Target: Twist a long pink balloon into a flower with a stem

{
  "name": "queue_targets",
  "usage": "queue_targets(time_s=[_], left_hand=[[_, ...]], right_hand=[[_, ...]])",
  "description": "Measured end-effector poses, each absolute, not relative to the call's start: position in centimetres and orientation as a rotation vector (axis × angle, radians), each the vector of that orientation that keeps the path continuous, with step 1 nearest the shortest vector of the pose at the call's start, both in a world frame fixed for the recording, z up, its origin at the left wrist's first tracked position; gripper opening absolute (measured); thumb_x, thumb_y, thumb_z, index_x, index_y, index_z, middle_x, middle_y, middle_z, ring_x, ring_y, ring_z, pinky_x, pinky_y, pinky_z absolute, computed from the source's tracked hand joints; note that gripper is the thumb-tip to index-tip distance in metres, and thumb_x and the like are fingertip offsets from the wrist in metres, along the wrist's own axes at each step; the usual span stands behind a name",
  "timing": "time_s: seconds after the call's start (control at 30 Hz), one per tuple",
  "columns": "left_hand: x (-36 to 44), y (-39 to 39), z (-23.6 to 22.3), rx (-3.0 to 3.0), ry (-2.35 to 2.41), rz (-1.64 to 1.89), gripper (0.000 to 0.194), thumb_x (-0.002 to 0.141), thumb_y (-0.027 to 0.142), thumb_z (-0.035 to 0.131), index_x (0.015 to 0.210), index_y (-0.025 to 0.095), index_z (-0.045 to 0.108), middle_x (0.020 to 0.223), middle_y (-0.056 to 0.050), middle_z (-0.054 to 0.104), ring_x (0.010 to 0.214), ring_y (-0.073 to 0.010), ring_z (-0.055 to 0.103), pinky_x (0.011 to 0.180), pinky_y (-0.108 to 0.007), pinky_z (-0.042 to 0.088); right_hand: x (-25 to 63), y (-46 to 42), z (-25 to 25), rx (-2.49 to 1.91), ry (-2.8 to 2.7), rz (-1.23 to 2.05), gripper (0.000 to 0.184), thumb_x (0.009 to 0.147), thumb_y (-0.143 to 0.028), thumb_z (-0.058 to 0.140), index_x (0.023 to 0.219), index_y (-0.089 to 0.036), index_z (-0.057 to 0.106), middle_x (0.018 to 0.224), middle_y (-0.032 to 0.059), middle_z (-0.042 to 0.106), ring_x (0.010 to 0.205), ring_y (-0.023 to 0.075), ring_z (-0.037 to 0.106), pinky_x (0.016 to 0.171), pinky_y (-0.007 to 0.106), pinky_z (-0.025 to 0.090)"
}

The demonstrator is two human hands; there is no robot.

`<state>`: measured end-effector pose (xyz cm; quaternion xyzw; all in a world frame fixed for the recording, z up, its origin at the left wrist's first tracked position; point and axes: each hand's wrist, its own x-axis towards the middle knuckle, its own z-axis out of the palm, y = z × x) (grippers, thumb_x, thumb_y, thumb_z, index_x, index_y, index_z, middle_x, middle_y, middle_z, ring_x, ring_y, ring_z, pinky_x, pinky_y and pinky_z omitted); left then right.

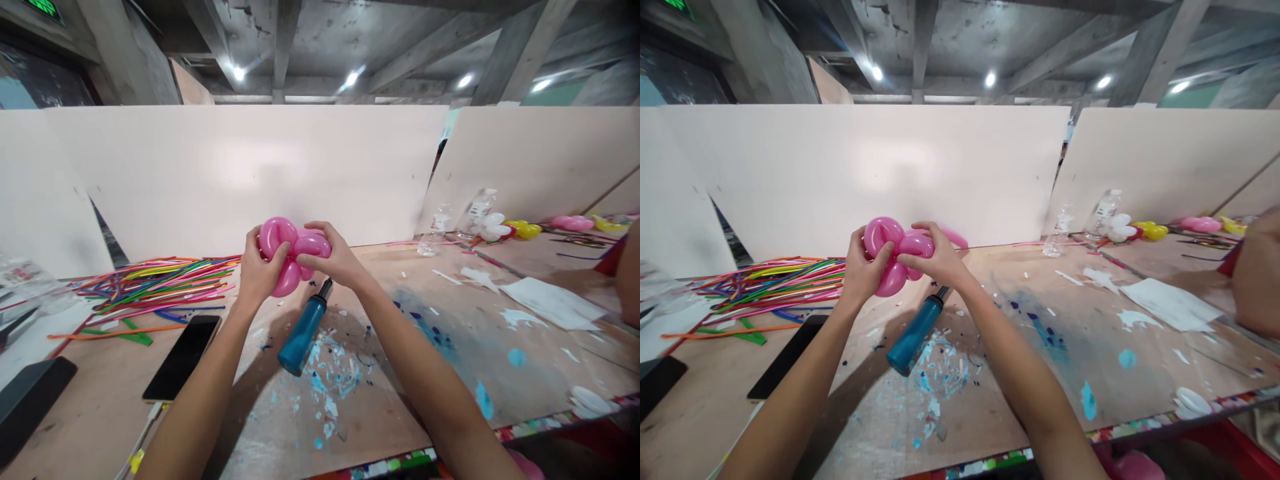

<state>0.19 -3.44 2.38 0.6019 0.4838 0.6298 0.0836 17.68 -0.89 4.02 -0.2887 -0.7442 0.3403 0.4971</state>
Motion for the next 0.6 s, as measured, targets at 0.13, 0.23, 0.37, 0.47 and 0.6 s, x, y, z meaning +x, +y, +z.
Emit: queue_targets(time_s=[0.13,0.23,0.37,0.47,0.6], left_hand=[[0.0,-3.1,1.9,1.94,1.45,1.972,0.057,0.079,0.041,0.064,0.126,0.018,0.04,0.121,-0.011,0.052,0.108,-0.0244,0.056,0.093,-0.038,0.045],[-0.2,-2.9,1.4,2.269,1.399,2.01,0.058,0.084,0.032,0.06,0.133,0.016,0.035,0.129,-0.016,0.045,0.121,-0.0278,0.047,0.102,-0.045,0.039],[-0.5,-3.0,1.1,2.688,1.389,1.856,0.054,0.087,0.033,0.057,0.137,0.022,0.039,0.145,-0.018,0.025,0.135,-0.035,0.033,0.101,-0.051,0.042],[-0.7,-3.4,1.3,2.817,1.383,1.717,0.061,0.079,0.047,0.066,0.134,0.028,0.047,0.151,-0.014,0.016,0.137,-0.0406,0.028,0.096,-0.053,0.047],[-0.8,-3.8,1.8,2.887,1.312,1.611,0.059,0.076,0.047,0.068,0.13,0.031,0.053,0.155,-0.01,0.013,0.136,-0.0384,0.033,0.093,-0.049,0.052]], right_hand=[[17.9,-0.5,3.9,-0.736,-1.779,0.953,0.052,0.073,-0.05,0.071,0.111,-0.018,0.054,0.109,0.0087,0.063,0.097,0.0214,0.061,0.081,0.036,0.053],[18.1,-0.1,3.8,-0.689,-1.778,1.003,0.05,0.074,-0.049,0.07,0.112,-0.018,0.058,0.106,0.0068,0.065,0.097,0.0208,0.062,0.083,0.035,0.052],[18.2,0.3,3.6,-0.632,-1.777,0.975,0.047,0.076,-0.049,0.068,0.111,-0.019,0.061,0.106,0.0044,0.067,0.099,0.0204,0.062,0.087,0.035,0.051],[18.1,0.3,3.5,-0.64,-1.795,0.992,0.045,0.08,-0.051,0.063,0.111,-0.018,0.061,0.106,0.0051,0.066,0.099,0.0205,0.061,0.088,0.037,0.051],[18.1,0.3,3.2,-0.689,-1.738,1.027,0.044,0.083,-0.053,0.06,0.112,-0.02,0.056,0.109,0.0062,0.063,0.1,0.0196,0.06,0.085,0.036,0.052]])
